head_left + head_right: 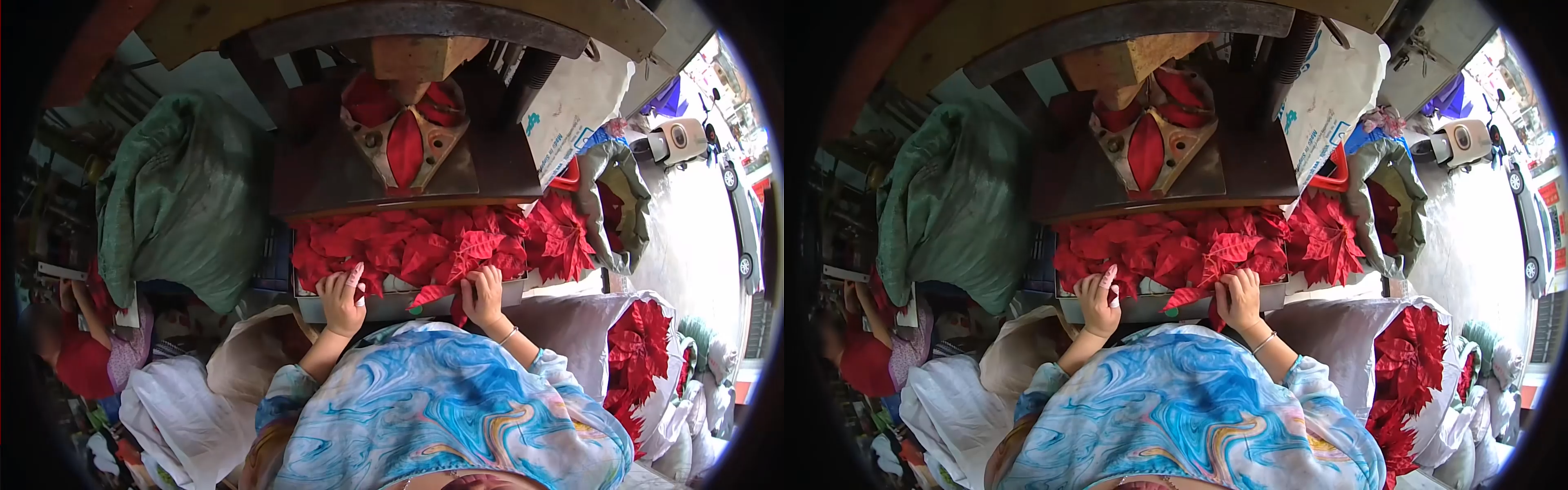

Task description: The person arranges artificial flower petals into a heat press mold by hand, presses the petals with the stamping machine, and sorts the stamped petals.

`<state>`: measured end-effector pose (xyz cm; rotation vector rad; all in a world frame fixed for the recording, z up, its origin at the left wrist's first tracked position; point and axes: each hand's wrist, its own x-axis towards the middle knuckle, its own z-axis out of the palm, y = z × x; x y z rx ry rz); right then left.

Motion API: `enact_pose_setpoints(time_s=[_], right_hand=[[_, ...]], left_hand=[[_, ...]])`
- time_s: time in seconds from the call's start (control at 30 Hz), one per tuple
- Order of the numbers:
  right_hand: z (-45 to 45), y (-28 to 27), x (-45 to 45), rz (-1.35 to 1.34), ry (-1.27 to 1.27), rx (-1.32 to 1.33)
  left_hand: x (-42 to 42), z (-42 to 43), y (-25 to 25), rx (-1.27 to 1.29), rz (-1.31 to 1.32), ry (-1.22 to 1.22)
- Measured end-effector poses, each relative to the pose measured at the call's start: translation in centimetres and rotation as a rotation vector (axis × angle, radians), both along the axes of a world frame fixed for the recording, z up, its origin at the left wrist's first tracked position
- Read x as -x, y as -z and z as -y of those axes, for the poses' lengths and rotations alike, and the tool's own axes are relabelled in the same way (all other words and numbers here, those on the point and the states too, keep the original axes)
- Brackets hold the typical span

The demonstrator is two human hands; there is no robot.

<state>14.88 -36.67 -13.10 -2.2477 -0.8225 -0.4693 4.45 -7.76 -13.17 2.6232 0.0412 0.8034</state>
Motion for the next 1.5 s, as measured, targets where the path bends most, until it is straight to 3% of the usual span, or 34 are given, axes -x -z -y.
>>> enact_pose_setpoints(time_s=[0.47,0.6,0.7,0.73,0.8,0.87,1.07,1.13,1.17,1.2,1.23,1.27,1.33,1.37,1.4,1.43,1.5], right_hand=[[-0.1,0.2,0.0,-0.003,0.018,0.004],[-0.3,-0.9,-0.1,-0.027,0.015,-0.027],[-1.2,-4.2,-0.2,-0.131,0.088,-0.330],[-1.6,-5.7,-0.3,-0.133,0.094,-0.327],[-3.0,-8.9,-0.6,-0.154,-0.047,-0.403],[-4.4,-10.5,-0.8,-0.111,-0.151,-0.343],[-6.2,-10.9,-0.1,-0.746,-0.547,-0.085],[-6.3,-9.6,0.8,-0.755,-0.562,-0.128],[-6.1,-9.4,1.0,-0.730,-0.563,-0.132],[-5.9,-9.4,1.1,-0.703,-0.570,-0.135],[-5.0,-9.9,1.1,-0.845,-0.525,-0.109],[-4.1,-9.5,0.7,-0.723,-0.528,-0.141],[-3.0,-10.0,-0.7,-0.505,-0.338,-0.411],[-3.7,-15.3,-2.2,-0.432,-0.098,-0.669],[-3.5,-14.8,-2.3,-0.372,-0.127,-0.643],[-4.2,-16.3,-3.1,-0.292,-0.073,-0.800],[-5.8,-17.3,-4.7,-0.193,-0.101,-0.670]], left_hand=[[0.0,0.0,0.4,-0.008,0.026,-0.038],[-0.3,0.6,-2.1,-0.094,0.090,-0.062],[-0.2,1.1,-3.1,0.618,0.027,0.069],[-0.2,1.5,-4.9,0.622,0.023,0.074],[-1.1,2.3,-9.3,0.957,-0.080,0.241],[-2.3,3.1,-11.8,0.989,-0.144,0.348],[-5.2,4.9,-9.9,0.932,-0.179,0.350],[-5.0,4.9,-11.7,1.617,-0.541,0.235],[-5.4,4.8,-11.6,1.796,-0.462,0.185],[-5.6,4.0,-11.6,1.794,-0.444,0.175],[-5.7,2.9,-11.6,1.700,-0.373,0.138],[-5.8,1.6,-11.8,1.604,-0.305,0.098],[-5.5,0.2,-12.8,1.514,-0.362,0.129],[-5.1,0.3,-12.9,1.405,-0.409,0.105],[-5.3,0.7,-13.1,1.287,-0.461,0.110],[-5.5,1.5,-13.6,1.191,-0.461,0.123],[-5.2,3.1,-12.1,1.045,-0.460,0.143]])
